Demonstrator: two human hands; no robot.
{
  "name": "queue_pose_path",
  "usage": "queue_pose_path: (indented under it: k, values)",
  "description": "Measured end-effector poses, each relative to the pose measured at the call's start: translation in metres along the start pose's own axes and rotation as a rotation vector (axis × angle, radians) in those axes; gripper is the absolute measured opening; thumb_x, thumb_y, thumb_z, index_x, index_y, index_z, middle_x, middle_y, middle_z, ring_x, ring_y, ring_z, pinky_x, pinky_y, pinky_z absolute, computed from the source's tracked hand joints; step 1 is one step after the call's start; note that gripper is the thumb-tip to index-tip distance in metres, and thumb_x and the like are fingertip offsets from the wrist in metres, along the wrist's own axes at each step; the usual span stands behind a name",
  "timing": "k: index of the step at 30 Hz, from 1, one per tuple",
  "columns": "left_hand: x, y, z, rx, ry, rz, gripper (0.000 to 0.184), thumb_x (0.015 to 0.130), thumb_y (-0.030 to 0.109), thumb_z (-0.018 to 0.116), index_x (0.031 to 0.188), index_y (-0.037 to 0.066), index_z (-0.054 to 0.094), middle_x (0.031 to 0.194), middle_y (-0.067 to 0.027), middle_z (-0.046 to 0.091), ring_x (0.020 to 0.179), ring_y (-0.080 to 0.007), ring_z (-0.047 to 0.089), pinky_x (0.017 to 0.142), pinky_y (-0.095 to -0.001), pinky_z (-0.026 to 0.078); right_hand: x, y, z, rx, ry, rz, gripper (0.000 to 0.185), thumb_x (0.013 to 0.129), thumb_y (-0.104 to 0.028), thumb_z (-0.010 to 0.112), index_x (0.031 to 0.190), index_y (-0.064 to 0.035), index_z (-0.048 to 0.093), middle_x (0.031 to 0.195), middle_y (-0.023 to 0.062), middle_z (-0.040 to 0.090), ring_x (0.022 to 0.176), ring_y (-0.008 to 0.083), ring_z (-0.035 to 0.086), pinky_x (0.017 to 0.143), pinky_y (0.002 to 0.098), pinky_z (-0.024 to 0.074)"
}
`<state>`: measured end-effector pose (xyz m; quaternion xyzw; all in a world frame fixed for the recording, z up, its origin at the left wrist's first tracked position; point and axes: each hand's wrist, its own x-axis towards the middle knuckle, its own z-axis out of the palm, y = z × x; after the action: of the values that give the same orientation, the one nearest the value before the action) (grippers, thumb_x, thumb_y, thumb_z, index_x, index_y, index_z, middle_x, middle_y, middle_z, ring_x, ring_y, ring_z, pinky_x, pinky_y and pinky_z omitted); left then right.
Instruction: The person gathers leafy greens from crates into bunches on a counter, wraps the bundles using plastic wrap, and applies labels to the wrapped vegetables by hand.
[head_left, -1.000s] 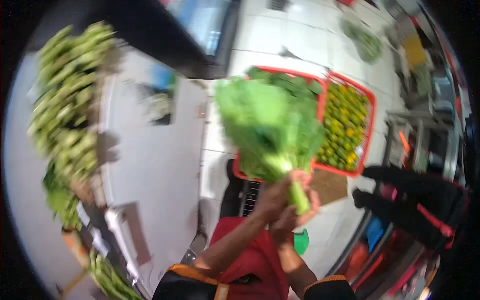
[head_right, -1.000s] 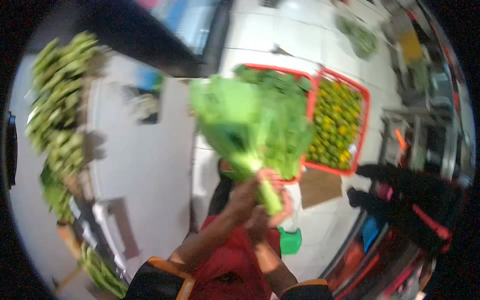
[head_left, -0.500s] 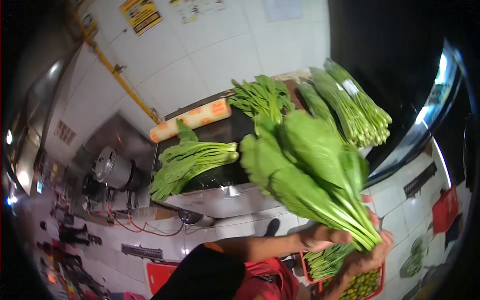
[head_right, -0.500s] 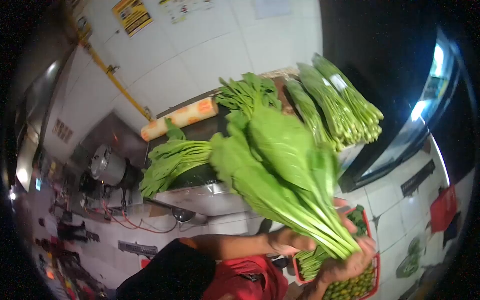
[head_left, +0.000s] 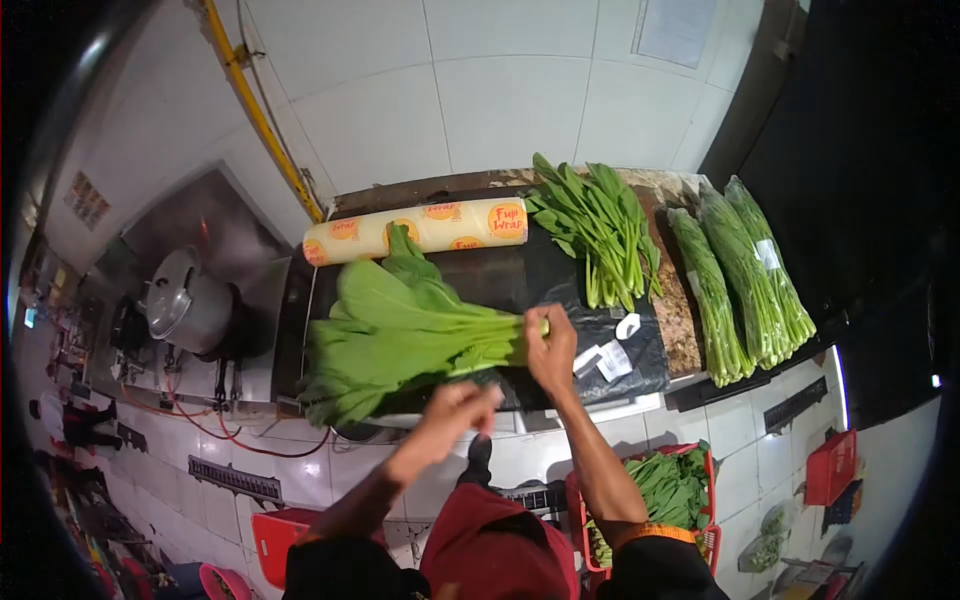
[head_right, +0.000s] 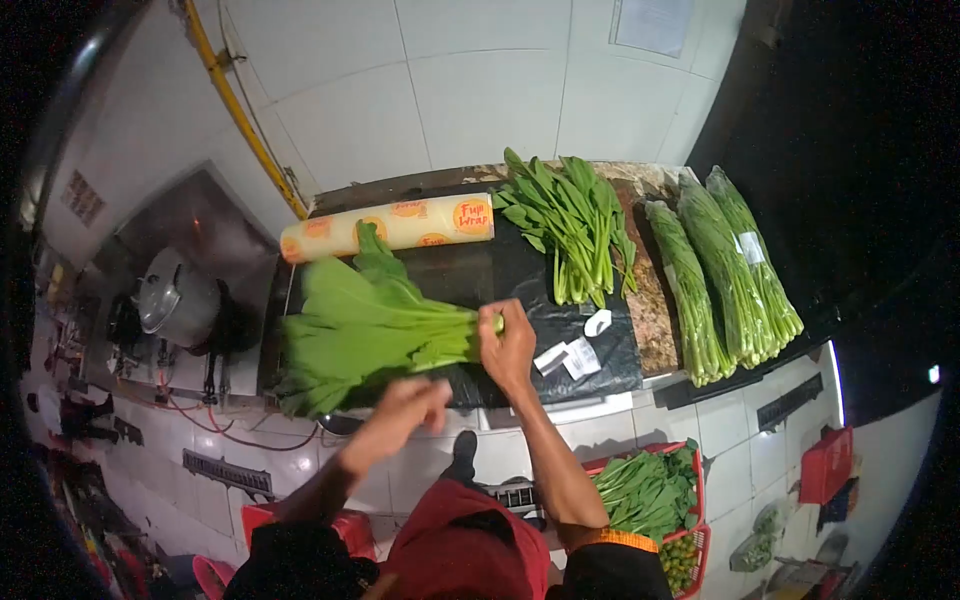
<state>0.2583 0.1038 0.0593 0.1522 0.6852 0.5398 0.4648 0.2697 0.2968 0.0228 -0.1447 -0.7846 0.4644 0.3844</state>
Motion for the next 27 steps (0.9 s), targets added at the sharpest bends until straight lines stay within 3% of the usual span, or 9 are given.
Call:
queue_pose_path:
  k: [2,4,6,10,13,16,18,24,27]
  values:
    - [-0.005,0.012,0.001,0.456,0.031,0.435,0.04,0.084,0.042,0.065,0.071,0.006,0.053,0.076,-0.0017,0.061,0.064,-0.015,0.055,0.058,-0.0276,0.043,0.001,0.006,0.009,-0.096,0.083,-0.058,0.016,0.087,-0.012,0.056,0.081,0.0023,0.057,0.075,0.0155,0.056,0.071,0.0303,0.058,0.064,0.0363,0.044]
    - [0.015,0.056,-0.005,0.926,0.219,0.926,0.064,0.064,0.047,0.078,0.106,0.004,0.056,0.102,-0.0128,0.059,0.093,-0.0271,0.055,0.085,-0.039,0.041,0.008,-0.008,0.005,-0.061,0.112,0.037,0.016,0.087,-0.012,0.055,0.081,0.002,0.058,0.073,0.0156,0.056,0.07,0.0293,0.058,0.063,0.0358,0.0441]
    - [0.059,0.067,-0.015,1.136,0.169,0.877,0.107,0.052,0.049,0.081,0.137,0.004,0.034,0.123,-0.0195,0.047,0.115,-0.0356,0.045,0.103,-0.046,0.03,0.006,0.0,0.012,-0.046,0.156,0.1,0.018,0.089,-0.014,0.054,0.082,0.0023,0.058,0.071,0.0152,0.056,0.069,0.0279,0.058,0.064,0.0353,0.0439]
    - [0.112,0.041,-0.029,1.387,0.182,0.802,0.111,0.048,0.049,0.084,0.136,0.005,0.033,0.123,-0.0232,0.046,0.116,-0.0399,0.044,0.104,-0.0489,0.029,0.002,0.024,0.011,-0.096,0.061,0.213,0.022,0.091,-0.018,0.051,0.091,0.002,0.06,0.086,0.0165,0.06,0.081,0.0284,0.058,0.074,0.0359,0.0439]
    - [0.119,0.044,-0.037,1.358,0.085,0.707,0.111,0.048,0.047,0.085,0.136,0.005,0.031,0.12,-0.0255,0.049,0.113,-0.042,0.047,0.1,-0.0497,0.033,-0.005,0.017,0.014,0.005,0.118,0.227,0.032,0.093,-0.026,0.049,0.113,-0.0032,0.06,0.116,0.0164,0.056,0.108,0.0309,0.053,0.097,0.0369,0.037]
    - [0.128,0.052,-0.041,1.294,-0.072,0.524,0.107,0.05,0.044,0.085,0.134,0.005,0.031,0.116,-0.0267,0.053,0.107,-0.0425,0.053,0.092,-0.0513,0.039,-0.003,0.033,0.014,-0.296,0.128,0.083,0.036,0.093,-0.029,0.049,0.117,-0.004,0.057,0.121,0.0154,0.054,0.112,0.0291,0.052,0.099,0.0367,0.0356]
    - [0.127,0.064,-0.04,1.251,-0.13,0.413,0.101,0.053,0.042,0.084,0.132,0.006,0.033,0.112,-0.0242,0.055,0.104,-0.0405,0.055,0.09,-0.0506,0.039,-0.002,0.043,0.013,0.598,0.073,0.424,0.037,0.092,-0.027,0.052,0.12,-0.003,0.053,0.122,0.012,0.054,0.109,0.0213,0.051,0.097,0.0333,0.0366]
    - [0.13,0.052,-0.033,1.35,-0.042,0.453,0.1,0.056,0.043,0.083,0.132,0.004,0.031,0.119,-0.0238,0.052,0.108,-0.0383,0.052,0.092,-0.05,0.038,-0.002,0.046,0.013,0.413,-0.087,0.428,0.03,0.089,-0.015,0.058,0.115,-0.0037,0.051,0.111,0.0094,0.059,0.101,0.0168,0.053,0.09,0.0303,0.0398]
    - [0.129,0.06,-0.039,1.222,-0.077,0.499,0.11,0.052,0.051,0.083,0.136,0.004,0.03,0.121,-0.0215,0.05,0.109,-0.0362,0.05,0.096,-0.0471,0.035,0.001,0.034,0.003,0.396,-0.014,0.328,0.048,0.094,-0.035,0.047,0.131,-0.0048,0.041,0.126,0.0154,0.051,0.117,0.0239,0.047,0.1,0.0336,0.0343]
